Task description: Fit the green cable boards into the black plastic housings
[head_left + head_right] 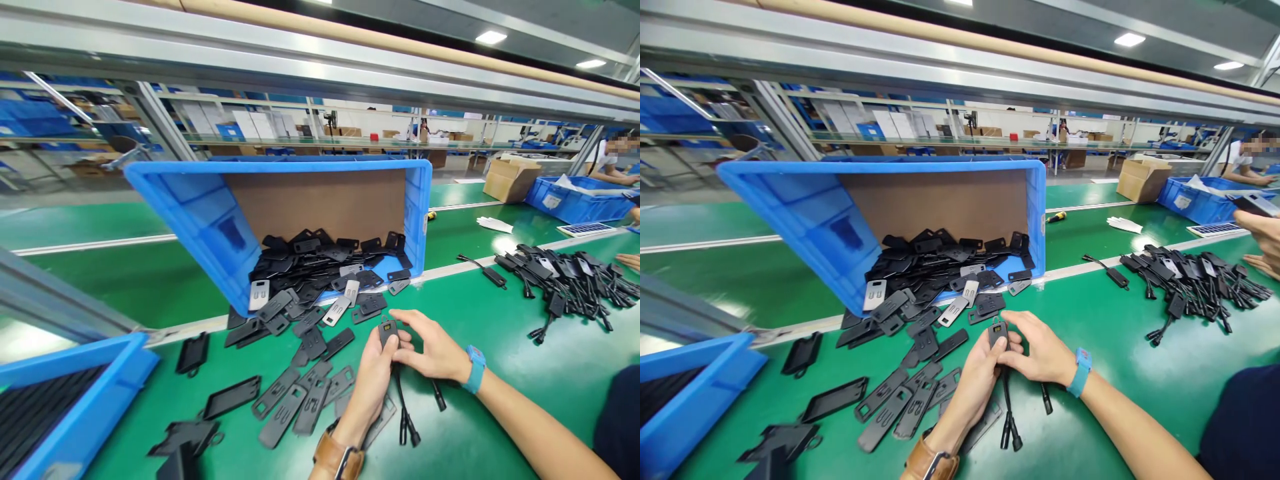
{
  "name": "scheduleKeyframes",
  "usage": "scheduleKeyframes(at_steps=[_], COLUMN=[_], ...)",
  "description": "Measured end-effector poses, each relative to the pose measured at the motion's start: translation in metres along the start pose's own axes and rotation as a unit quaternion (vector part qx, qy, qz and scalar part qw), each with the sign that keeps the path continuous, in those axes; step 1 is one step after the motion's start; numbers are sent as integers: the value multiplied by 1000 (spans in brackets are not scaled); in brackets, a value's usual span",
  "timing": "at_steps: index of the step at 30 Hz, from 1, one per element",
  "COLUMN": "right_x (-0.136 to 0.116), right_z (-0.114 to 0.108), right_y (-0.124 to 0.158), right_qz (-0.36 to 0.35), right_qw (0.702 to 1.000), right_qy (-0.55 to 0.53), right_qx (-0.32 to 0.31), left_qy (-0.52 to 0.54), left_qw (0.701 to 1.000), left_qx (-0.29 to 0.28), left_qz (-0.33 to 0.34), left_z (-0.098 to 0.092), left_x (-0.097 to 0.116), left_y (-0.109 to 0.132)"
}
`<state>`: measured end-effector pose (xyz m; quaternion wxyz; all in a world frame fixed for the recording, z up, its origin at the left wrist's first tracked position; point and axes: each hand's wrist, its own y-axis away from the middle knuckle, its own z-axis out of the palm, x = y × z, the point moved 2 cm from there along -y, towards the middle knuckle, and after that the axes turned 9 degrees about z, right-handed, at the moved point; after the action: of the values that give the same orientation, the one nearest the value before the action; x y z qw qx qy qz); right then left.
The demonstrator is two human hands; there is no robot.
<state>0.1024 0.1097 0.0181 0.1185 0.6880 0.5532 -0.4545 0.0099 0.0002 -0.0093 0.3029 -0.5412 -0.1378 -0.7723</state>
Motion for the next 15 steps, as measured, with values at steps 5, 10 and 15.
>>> scheduleKeyframes(at_steps=[5, 10, 15], right_x=[15, 24, 24], right_z=[13, 25, 29], right_y=[-3, -13, -16], right_qz=[183, 250, 252], right_qw=[953, 881, 890], right_qy=[-241, -400, -380], right_qx=[-28, -19, 4], left_qy=[-1, -18, -30], left_qw=[999, 999, 998], left_qx=[-21, 11, 9], left_qz=[-25, -43, -51], left_z=[6, 5, 1], left_x=[2, 4, -1], left_y=[3, -2, -6])
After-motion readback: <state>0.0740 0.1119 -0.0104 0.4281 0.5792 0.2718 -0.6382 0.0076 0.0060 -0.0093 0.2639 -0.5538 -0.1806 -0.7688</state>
